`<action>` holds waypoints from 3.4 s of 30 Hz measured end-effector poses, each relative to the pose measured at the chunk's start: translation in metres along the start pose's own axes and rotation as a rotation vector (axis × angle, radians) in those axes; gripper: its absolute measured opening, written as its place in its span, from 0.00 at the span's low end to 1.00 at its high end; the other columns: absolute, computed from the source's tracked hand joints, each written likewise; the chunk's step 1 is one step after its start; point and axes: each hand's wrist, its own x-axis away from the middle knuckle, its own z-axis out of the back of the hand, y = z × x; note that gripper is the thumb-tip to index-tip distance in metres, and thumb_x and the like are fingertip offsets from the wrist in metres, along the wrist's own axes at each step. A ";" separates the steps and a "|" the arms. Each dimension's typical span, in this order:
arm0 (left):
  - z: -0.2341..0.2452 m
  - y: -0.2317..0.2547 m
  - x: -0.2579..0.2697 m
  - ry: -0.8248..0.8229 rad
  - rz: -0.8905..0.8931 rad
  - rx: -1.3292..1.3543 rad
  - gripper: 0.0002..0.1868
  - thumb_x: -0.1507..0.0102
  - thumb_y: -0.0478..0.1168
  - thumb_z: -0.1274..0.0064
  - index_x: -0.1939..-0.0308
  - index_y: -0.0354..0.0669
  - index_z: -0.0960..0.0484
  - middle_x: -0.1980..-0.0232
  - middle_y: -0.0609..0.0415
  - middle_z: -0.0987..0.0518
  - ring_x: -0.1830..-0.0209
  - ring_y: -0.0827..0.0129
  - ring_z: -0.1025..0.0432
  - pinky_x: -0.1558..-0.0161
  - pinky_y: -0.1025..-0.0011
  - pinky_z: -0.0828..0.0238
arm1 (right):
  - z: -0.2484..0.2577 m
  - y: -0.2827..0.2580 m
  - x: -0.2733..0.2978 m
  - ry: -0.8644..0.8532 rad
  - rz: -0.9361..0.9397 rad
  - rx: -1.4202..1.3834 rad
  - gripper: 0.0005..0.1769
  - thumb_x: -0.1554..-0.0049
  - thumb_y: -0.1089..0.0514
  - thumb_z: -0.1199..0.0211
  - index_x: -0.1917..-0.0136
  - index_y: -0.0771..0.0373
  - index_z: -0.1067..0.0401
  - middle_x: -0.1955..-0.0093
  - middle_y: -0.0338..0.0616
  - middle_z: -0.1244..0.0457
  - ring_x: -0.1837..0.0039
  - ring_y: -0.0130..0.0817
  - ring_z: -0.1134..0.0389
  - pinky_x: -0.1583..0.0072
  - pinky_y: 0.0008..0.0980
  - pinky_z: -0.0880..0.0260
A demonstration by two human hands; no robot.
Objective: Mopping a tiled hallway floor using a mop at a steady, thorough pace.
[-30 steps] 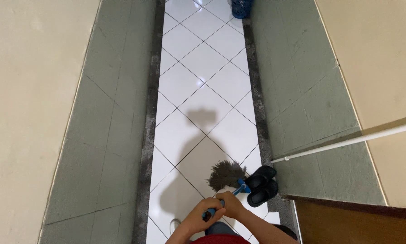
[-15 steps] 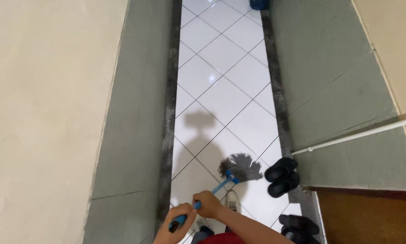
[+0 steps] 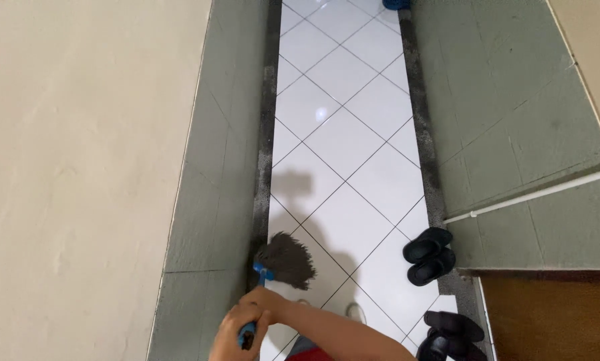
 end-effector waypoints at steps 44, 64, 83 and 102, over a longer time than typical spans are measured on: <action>-0.149 0.044 0.074 -0.351 -0.318 0.638 0.18 0.28 0.35 0.49 0.73 0.43 0.30 0.74 0.60 0.36 0.71 0.76 0.41 0.66 0.69 0.48 | 0.008 -0.044 0.266 0.453 -0.438 0.335 0.10 0.48 0.60 0.42 0.71 0.54 0.34 0.71 0.41 0.34 0.66 0.38 0.31 0.62 0.41 0.39; -0.046 -0.061 0.196 0.135 0.001 0.092 0.27 0.31 0.44 0.41 0.75 0.47 0.43 0.76 0.59 0.46 0.75 0.78 0.44 0.67 0.73 0.48 | -0.159 -0.046 0.084 -0.211 -0.028 0.210 0.13 0.41 0.53 0.45 0.68 0.54 0.39 0.67 0.39 0.43 0.62 0.36 0.41 0.58 0.39 0.43; -0.223 0.001 0.166 -0.215 -0.177 0.526 0.17 0.31 0.41 0.44 0.74 0.45 0.27 0.73 0.61 0.29 0.72 0.74 0.36 0.68 0.71 0.40 | -0.050 -0.091 0.334 0.135 -0.551 0.381 0.10 0.48 0.56 0.43 0.69 0.57 0.29 0.63 0.45 0.31 0.59 0.46 0.29 0.55 0.48 0.33; -0.212 -0.012 0.203 -0.328 -0.407 0.563 0.19 0.29 0.44 0.45 0.74 0.49 0.31 0.74 0.55 0.36 0.72 0.67 0.36 0.65 0.64 0.41 | -0.100 -0.104 0.354 0.428 -0.767 0.355 0.15 0.60 0.52 0.37 0.73 0.52 0.43 0.72 0.36 0.41 0.61 0.27 0.39 0.59 0.38 0.45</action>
